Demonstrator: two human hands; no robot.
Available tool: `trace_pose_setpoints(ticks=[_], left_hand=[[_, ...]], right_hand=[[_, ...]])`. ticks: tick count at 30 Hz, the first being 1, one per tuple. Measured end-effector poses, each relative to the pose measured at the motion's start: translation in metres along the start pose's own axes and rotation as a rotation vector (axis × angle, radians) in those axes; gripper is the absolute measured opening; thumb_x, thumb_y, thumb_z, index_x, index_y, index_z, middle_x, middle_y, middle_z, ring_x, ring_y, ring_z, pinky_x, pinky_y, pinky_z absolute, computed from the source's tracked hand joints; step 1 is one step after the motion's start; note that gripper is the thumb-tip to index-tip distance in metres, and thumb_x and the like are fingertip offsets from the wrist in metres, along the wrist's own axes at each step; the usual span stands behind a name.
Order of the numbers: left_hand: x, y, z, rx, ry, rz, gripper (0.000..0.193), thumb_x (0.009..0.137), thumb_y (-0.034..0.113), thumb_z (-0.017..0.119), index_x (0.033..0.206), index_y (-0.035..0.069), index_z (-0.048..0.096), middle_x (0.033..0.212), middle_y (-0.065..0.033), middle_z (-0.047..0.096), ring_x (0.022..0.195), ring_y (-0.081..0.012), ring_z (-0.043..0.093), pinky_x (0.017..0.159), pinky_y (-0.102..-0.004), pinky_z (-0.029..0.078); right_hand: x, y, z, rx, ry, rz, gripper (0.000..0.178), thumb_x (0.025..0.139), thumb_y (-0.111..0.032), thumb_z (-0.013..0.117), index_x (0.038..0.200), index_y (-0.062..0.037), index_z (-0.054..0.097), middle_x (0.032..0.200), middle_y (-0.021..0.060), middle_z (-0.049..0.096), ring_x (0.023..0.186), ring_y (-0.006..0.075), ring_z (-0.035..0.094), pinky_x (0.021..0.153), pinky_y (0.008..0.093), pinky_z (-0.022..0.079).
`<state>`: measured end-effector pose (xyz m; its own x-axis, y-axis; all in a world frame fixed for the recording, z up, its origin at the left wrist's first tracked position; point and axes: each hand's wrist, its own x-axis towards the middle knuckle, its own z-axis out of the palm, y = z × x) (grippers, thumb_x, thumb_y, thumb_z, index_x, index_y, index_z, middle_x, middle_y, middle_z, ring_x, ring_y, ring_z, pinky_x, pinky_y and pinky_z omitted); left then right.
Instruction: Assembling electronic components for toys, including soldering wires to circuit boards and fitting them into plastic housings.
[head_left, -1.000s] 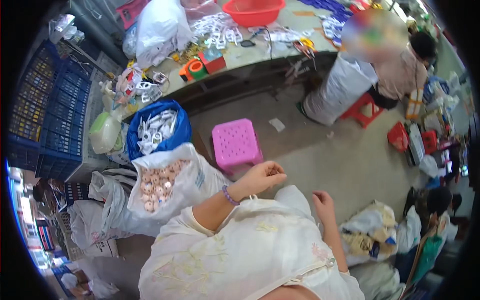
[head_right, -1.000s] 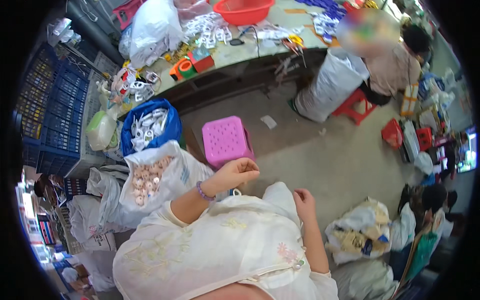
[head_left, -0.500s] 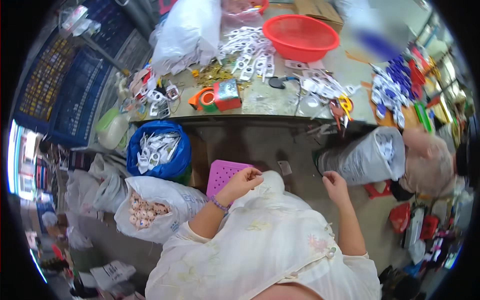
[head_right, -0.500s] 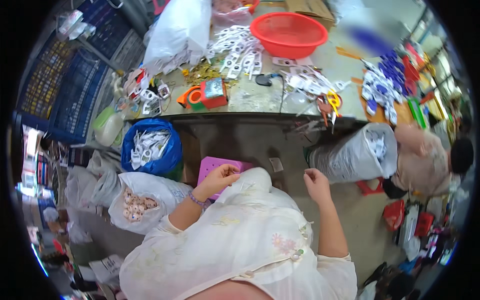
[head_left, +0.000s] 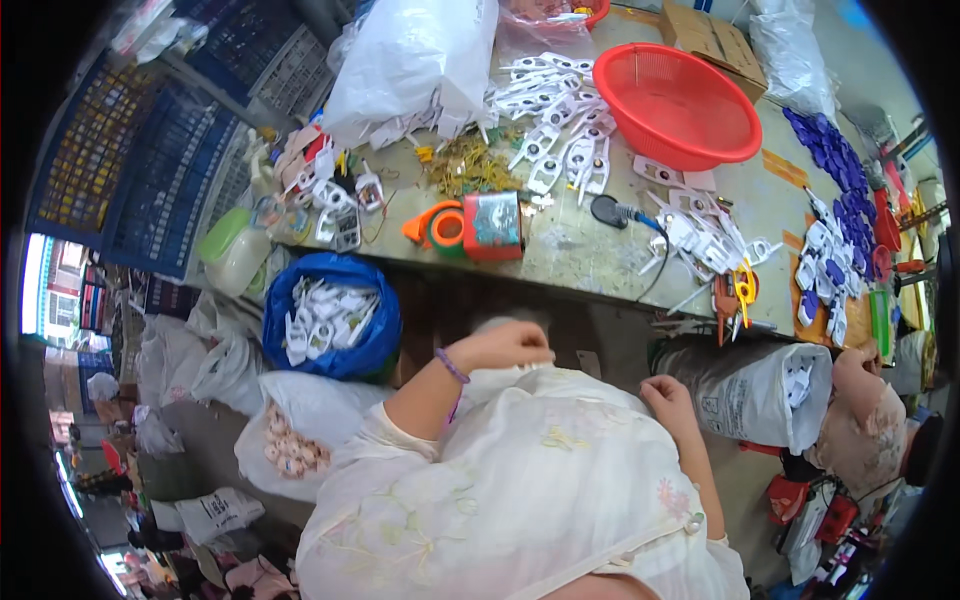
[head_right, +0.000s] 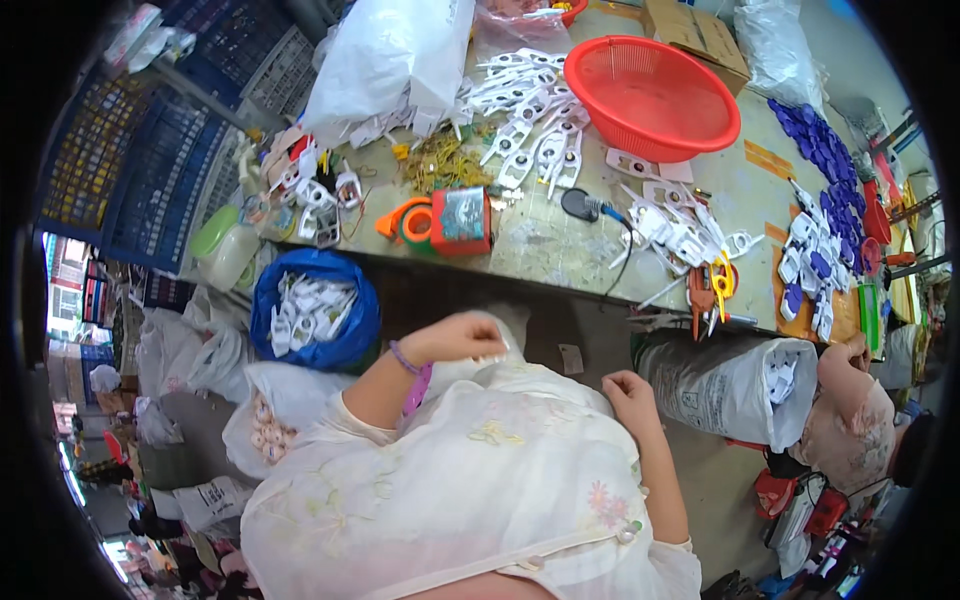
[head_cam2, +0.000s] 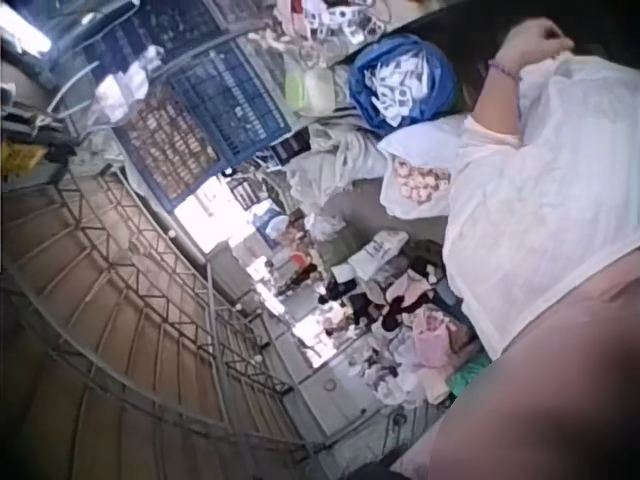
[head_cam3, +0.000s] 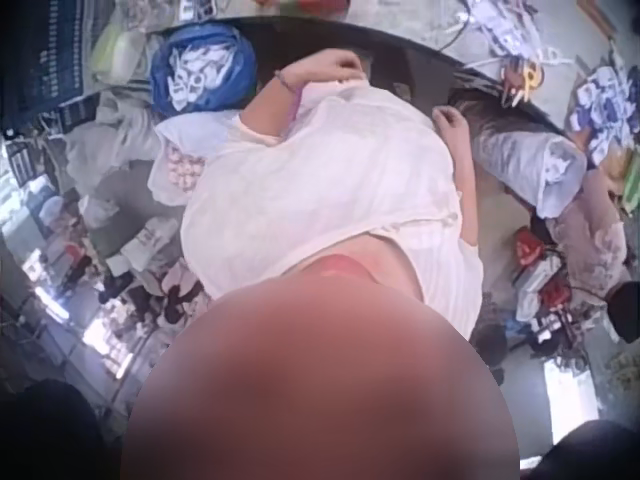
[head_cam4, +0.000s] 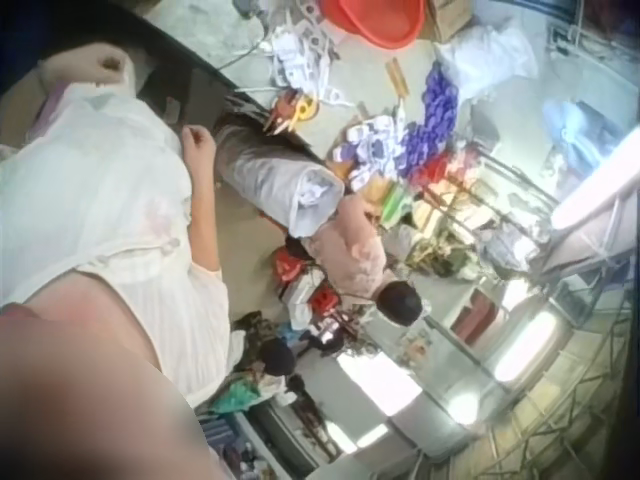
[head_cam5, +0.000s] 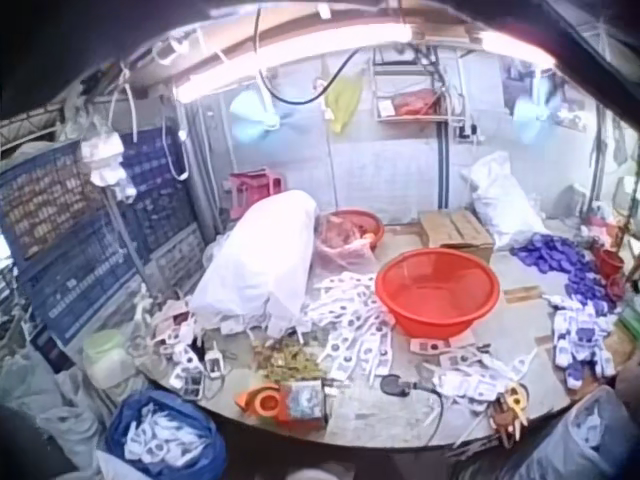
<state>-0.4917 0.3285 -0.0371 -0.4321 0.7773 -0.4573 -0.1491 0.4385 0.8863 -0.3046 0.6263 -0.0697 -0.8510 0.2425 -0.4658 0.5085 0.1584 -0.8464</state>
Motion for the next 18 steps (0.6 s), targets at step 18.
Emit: trace_pose_setpoints(ticks=[18], left_hand=[[-0.013, -0.178, -0.220, 0.383, -0.028, -0.274, 0.020, 0.091, 0.023, 0.056, 0.095, 0.003, 0.059, 0.088, -0.0152, 0.062, 0.083, -0.0291, 0.060, 0.074, -0.0394, 0.048]], right_hand=[[0.126, 0.021, 0.150, -0.448, -0.218, 0.389, 0.018, 0.087, -0.018, 0.060, 0.099, -0.0045, 0.062, 0.098, 0.0121, 0.068, 0.088, 0.0283, 0.065, 0.079, 0.0391, 0.051]])
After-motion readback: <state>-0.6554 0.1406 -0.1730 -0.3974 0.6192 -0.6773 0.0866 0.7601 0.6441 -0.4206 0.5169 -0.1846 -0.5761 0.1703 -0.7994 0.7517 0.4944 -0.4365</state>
